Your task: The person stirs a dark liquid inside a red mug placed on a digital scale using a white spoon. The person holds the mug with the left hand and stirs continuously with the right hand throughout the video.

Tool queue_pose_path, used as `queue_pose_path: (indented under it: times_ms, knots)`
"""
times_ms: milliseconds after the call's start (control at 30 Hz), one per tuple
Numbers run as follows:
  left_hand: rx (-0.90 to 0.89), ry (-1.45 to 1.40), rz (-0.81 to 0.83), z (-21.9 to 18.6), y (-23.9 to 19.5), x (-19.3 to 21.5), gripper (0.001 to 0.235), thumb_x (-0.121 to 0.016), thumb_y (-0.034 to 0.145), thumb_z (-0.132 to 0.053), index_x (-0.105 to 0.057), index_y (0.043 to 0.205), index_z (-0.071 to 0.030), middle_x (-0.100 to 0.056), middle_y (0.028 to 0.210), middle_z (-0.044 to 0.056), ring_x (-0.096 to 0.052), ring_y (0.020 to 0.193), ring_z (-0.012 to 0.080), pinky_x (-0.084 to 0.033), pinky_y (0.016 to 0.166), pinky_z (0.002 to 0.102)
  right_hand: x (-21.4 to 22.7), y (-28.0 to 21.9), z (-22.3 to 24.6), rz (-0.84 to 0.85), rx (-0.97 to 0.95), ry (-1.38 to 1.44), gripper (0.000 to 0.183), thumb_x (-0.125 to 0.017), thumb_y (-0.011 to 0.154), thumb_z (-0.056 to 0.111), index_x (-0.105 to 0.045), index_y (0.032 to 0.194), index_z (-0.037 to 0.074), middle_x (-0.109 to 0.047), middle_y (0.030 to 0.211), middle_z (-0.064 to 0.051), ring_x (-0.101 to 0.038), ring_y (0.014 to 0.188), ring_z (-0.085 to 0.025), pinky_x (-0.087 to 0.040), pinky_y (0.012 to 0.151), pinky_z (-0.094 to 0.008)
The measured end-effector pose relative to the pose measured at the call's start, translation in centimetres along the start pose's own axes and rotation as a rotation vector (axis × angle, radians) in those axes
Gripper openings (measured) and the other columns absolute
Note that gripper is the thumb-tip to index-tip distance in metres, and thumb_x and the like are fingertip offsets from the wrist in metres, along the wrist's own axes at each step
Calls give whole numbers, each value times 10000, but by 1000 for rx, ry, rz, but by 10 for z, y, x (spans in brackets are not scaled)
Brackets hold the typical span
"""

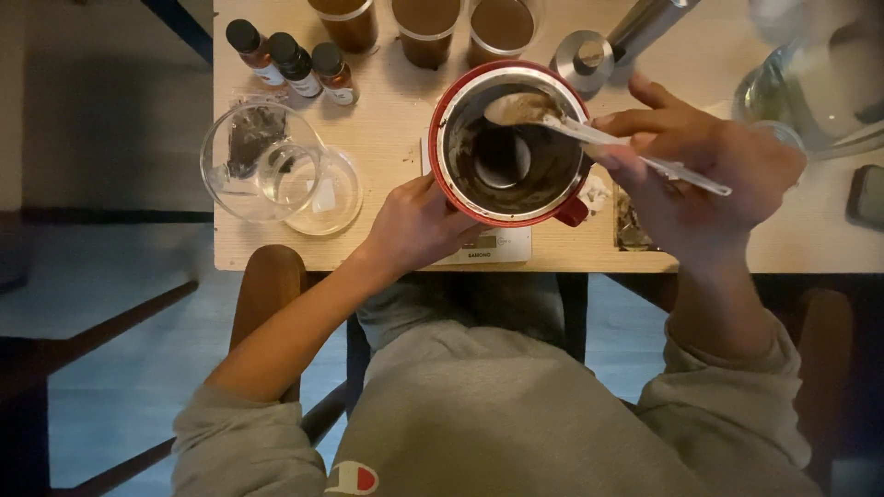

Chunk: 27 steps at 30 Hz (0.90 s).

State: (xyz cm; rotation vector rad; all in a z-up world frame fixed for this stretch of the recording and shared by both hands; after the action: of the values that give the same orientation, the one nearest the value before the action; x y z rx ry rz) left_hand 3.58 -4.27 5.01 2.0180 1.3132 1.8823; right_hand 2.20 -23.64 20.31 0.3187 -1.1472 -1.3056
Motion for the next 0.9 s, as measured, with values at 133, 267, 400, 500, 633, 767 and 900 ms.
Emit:
queue_pose_path:
  times_ms: [133,267,400,500,633,767,900]
  knots:
    - [37,-7,3,4,-4,-6,303,-857,931,-325,-631,1049,-161,-581,1059,151,-605,775,320,-510,496,424,2,11,3,72,-7,-23,200,-731,995,-106,-564,892,-147,-696,900,-314,-729,862,-381,-595,1071,-605]
    - [5,0,-7,0,0,-2,351,-854,943,-303,-619,1160,-160,-580,1094,174,-617,780,319,-543,527,410,-3,15,7,229,69,-59,221,-772,959,-3,-596,863,-97,-725,913,-267,-719,895,-404,-613,1006,-575]
    - [-8,47,-28,2,-4,-7,257,-841,925,-270,-646,1068,-181,-580,1031,147,-595,752,309,-513,506,406,3,14,8,170,189,-92,192,-777,970,83,-665,961,-73,-762,951,-192,-696,872,-455,-585,775,-475]
    - [39,-26,1,3,-2,-4,397,-871,931,-299,-601,1184,-155,-574,1156,175,-618,770,323,-530,494,422,8,5,-2,67,162,-90,237,-795,979,87,-599,968,-45,-760,965,-214,-668,914,-496,-543,795,-489]
    - [50,-78,30,2,0,-2,462,-872,916,-283,-585,1206,-66,-653,1093,204,-665,800,330,-580,574,409,4,5,-6,70,207,-143,227,-752,1014,123,-629,935,-51,-767,959,-204,-639,920,-456,-545,764,-504]
    - [34,-25,-33,3,-4,-6,327,-841,948,-296,-624,1138,-141,-595,1091,165,-615,768,334,-523,493,438,-3,11,-1,126,142,-114,226,-734,1002,132,-651,914,-58,-758,936,-168,-629,894,-429,-536,756,-454]
    - [72,-59,99,3,0,-4,489,-849,923,-343,-584,1230,-70,-661,1148,204,-688,883,356,-605,618,442,-4,10,0,240,214,-111,240,-768,957,160,-644,876,-29,-778,929,-173,-663,876,-441,-565,808,-484]
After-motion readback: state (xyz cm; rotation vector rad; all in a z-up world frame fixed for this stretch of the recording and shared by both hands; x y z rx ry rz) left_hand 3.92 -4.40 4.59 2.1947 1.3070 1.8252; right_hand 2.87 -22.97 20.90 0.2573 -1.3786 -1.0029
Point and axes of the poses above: each hand's wrist, its own y-axis towards the middle knuckle, its own x-axis out of the back of the hand, z = x × y, the point moved 7 cm from there along y, towards the middle knuckle
